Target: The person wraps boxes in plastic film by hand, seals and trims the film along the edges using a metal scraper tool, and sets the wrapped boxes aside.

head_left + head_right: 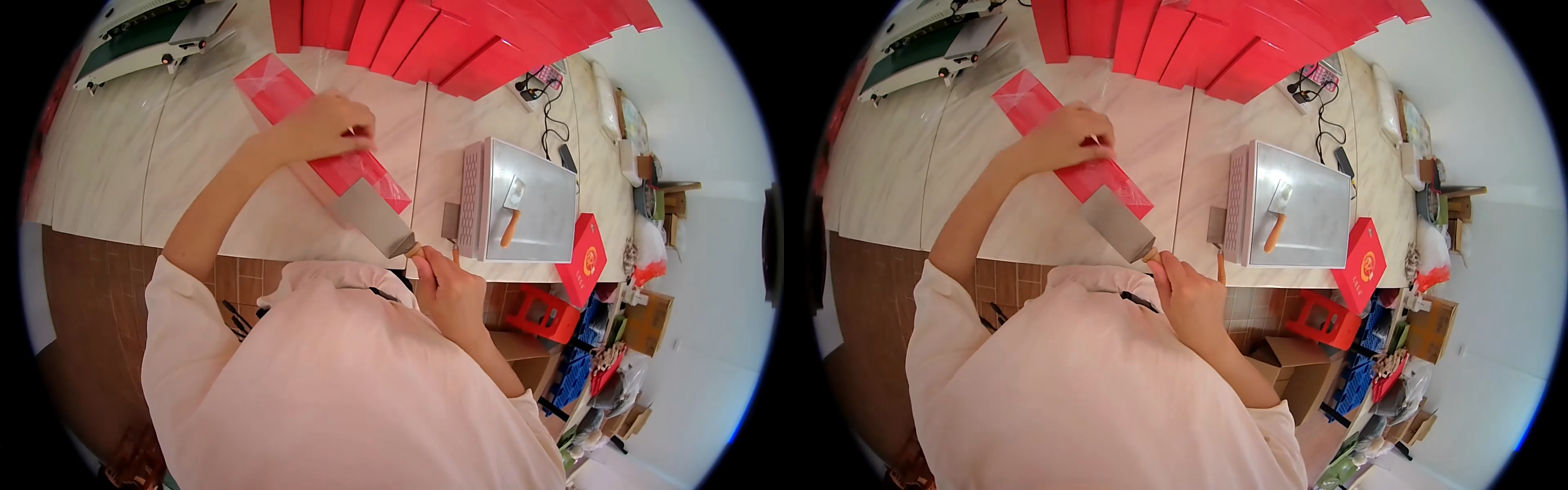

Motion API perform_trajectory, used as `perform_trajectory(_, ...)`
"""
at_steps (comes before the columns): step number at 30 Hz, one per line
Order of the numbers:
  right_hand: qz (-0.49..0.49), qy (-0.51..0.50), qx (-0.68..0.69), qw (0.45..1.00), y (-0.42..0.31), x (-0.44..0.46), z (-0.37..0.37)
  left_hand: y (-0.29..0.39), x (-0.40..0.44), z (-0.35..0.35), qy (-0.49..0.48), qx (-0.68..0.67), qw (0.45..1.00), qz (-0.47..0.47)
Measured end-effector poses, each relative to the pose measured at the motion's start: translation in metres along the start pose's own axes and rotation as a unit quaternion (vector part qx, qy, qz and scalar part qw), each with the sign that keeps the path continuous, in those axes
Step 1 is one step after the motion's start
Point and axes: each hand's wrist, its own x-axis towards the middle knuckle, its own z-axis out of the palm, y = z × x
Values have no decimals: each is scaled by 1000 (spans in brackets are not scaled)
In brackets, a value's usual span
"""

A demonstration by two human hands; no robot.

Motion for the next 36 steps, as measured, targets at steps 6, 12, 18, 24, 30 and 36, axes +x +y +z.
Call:
perform_trajectory(6,33,22,-10,999,5,-6,-7,-42,-32,-27,211,63,972,-86)
perform_trajectory(12,31,3,-28,999,9,-12,-13,-120,-57,-44,388,-207,878,-189)
perform_trajectory(18,27,6,-4,1000,20,-29,-13,-131,-64,-32,324,-519,765,-203)
perform_trajectory(24,-74,5,85,994,1,4,-6,-139,-65,-21,335,-517,774,-150)
perform_trajectory(30,-122,-47,53,990,-24,59,31,-142,-63,-16,371,-486,779,-139)
perform_trajectory(36,-63,-28,-92,993,-39,95,33,-151,-60,-14,379,-494,770,-139)
